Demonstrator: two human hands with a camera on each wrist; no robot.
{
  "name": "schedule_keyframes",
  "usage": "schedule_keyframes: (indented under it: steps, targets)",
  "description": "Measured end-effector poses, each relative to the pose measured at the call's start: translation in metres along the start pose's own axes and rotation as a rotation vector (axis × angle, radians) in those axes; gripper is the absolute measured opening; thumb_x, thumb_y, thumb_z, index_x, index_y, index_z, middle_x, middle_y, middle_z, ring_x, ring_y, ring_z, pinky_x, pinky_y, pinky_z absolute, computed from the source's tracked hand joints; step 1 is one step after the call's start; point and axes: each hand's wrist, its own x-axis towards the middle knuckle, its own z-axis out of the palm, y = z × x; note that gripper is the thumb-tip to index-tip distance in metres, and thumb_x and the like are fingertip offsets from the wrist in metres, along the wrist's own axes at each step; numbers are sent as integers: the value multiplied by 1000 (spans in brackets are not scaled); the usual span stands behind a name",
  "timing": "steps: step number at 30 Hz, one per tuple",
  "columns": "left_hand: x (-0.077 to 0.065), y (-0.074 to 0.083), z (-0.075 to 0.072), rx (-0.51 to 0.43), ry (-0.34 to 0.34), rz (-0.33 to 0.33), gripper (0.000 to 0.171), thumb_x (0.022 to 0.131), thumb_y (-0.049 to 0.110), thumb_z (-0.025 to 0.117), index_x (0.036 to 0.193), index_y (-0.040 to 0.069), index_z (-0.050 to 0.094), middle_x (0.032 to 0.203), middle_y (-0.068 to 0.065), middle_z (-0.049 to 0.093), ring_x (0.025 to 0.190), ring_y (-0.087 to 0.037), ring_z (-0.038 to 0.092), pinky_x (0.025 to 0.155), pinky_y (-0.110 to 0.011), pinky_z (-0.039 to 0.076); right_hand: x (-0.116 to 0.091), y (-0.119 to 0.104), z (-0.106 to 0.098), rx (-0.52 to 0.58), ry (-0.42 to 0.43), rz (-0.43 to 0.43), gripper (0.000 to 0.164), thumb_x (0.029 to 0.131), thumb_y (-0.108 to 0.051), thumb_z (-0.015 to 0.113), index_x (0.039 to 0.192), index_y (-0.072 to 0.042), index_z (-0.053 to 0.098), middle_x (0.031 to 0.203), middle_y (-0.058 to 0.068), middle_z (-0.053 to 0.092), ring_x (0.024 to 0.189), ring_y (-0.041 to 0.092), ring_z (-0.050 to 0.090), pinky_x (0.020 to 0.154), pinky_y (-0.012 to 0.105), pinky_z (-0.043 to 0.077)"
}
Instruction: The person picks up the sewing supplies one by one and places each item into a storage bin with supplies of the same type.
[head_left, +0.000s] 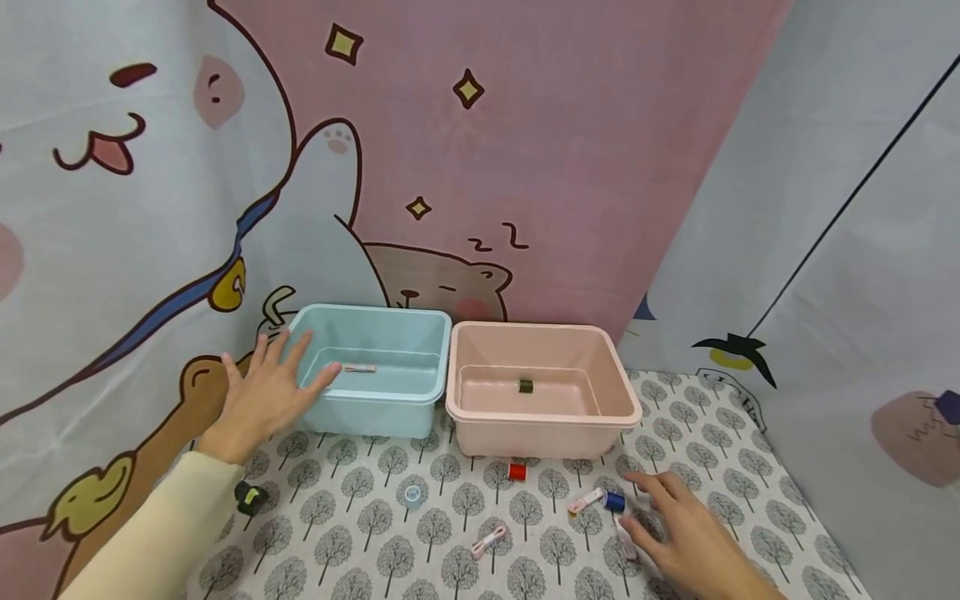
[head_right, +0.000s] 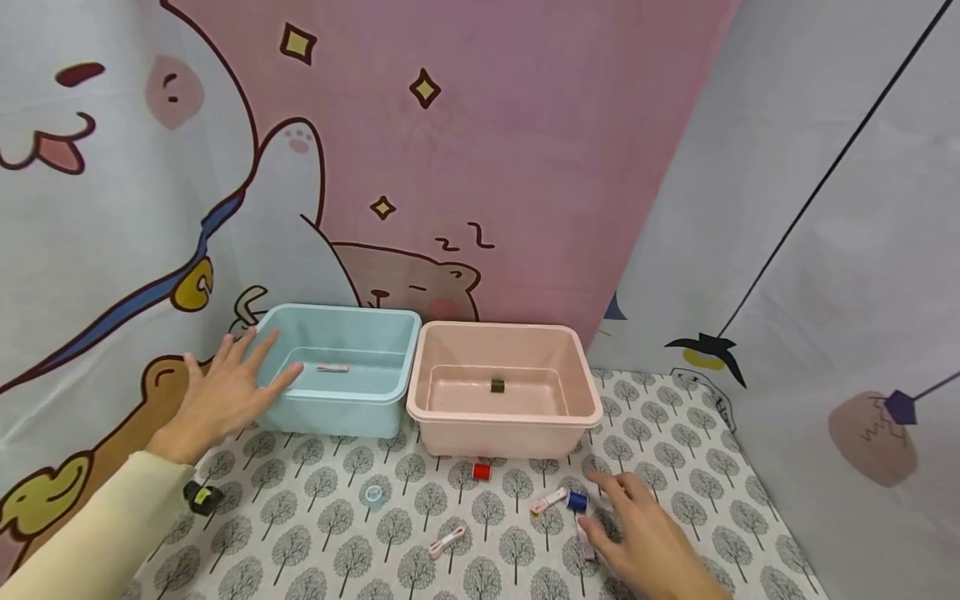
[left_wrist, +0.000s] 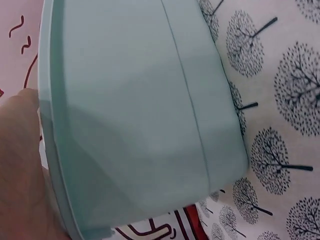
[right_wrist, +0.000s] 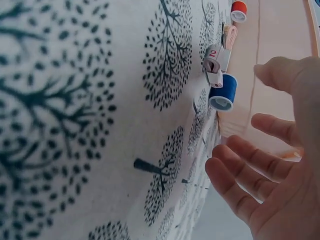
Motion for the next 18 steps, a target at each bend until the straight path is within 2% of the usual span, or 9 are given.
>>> schedule_keyframes:
  steps: [9, 14, 18]
  targets:
    - [3, -12, 0, -12, -20, -29, 110, 113, 88, 32, 188, 9, 20, 193, -34, 10, 175, -71, 7, 124, -102, -13, 16, -1, 9, 51, 70, -101, 46, 101, -32, 94, 144, -23, 80, 119, -5, 74, 89, 0, 65, 72, 26, 59]
    - [3, -15, 1, -3, -14, -37, 115, 113, 87, 32, 185, -1, 17, 193, -33, 11, 175, -70, 9, 125, -102, -10, 21, -3, 12, 84, 49, -102, 40, 101, -26, 94, 139, -25, 81, 121, -4, 75, 87, -4, 62, 72, 25, 58]
    - [1, -14, 3, -7, -2, -36, 116, 113, 86, 34, 185, -3, 17, 193, -33, 14, 175, -69, 11, 125, -102, -8, 23, -1, 15, 86, 20, -91, 40, 100, -24, 95, 137, -26, 82, 115, -7, 73, 85, -5, 58, 71, 25, 56]
